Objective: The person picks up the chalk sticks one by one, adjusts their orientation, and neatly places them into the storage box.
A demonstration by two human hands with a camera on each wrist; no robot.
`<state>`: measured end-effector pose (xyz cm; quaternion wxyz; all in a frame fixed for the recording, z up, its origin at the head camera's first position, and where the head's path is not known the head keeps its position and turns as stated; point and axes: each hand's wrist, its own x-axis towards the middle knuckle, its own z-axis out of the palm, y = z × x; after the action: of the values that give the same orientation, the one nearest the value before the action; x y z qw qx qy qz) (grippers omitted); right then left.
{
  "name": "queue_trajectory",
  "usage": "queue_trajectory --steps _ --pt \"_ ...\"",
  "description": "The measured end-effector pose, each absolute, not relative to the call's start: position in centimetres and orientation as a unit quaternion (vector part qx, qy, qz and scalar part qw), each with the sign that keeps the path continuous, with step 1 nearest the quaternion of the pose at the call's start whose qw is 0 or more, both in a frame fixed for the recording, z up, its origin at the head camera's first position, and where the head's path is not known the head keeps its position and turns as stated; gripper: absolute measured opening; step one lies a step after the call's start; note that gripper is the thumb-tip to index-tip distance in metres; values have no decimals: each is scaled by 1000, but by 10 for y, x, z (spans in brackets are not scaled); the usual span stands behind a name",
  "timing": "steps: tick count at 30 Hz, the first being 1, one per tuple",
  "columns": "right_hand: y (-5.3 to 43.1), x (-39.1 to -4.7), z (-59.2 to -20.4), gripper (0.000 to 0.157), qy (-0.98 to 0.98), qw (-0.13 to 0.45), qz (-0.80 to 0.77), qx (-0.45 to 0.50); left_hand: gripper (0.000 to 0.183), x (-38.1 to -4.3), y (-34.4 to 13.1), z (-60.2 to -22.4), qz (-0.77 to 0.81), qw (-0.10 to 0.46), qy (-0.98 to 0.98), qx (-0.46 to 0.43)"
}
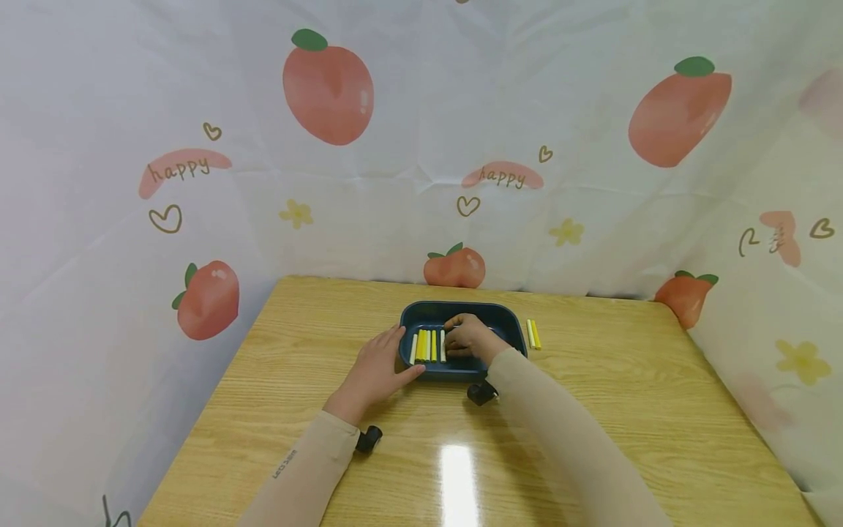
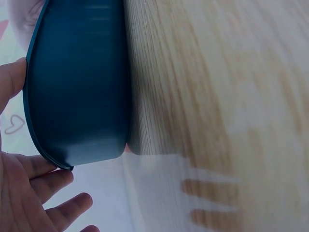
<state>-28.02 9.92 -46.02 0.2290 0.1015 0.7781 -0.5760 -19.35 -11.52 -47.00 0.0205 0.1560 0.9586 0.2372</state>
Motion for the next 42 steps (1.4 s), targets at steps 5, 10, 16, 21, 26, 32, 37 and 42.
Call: queue_trajectory --steps 5,10,16,21,26,32,37,42 --pt "101 -280 -454 44 777 233 -576 99 92 -193 -116 -467 237 23 958 159" --pt "104 -277 -446 38 776 234 -579 90 93 -191 -116 -465 238 27 958 161" --pt "109 -271 -436 31 781 229 -577 63 93 -191 -115 -464 240 25 957 161" --pt "112 -266 -427 28 787 231 -571 37 93 -191 -116 -465 240 30 957 160" --pt "117 -261 -417 30 789 239 -565 6 94 -191 -116 -466 237 34 958 156" --pt "126 -256 -405 35 789 249 -561 -14 92 -192 -116 -467 243 31 957 156" --pt "132 -251 -397 33 794 254 -551 -26 93 -191 -115 -466 243 31 957 156" --pt "139 -248 -391 36 797 257 -545 -41 95 -190 -115 -466 238 32 958 157"
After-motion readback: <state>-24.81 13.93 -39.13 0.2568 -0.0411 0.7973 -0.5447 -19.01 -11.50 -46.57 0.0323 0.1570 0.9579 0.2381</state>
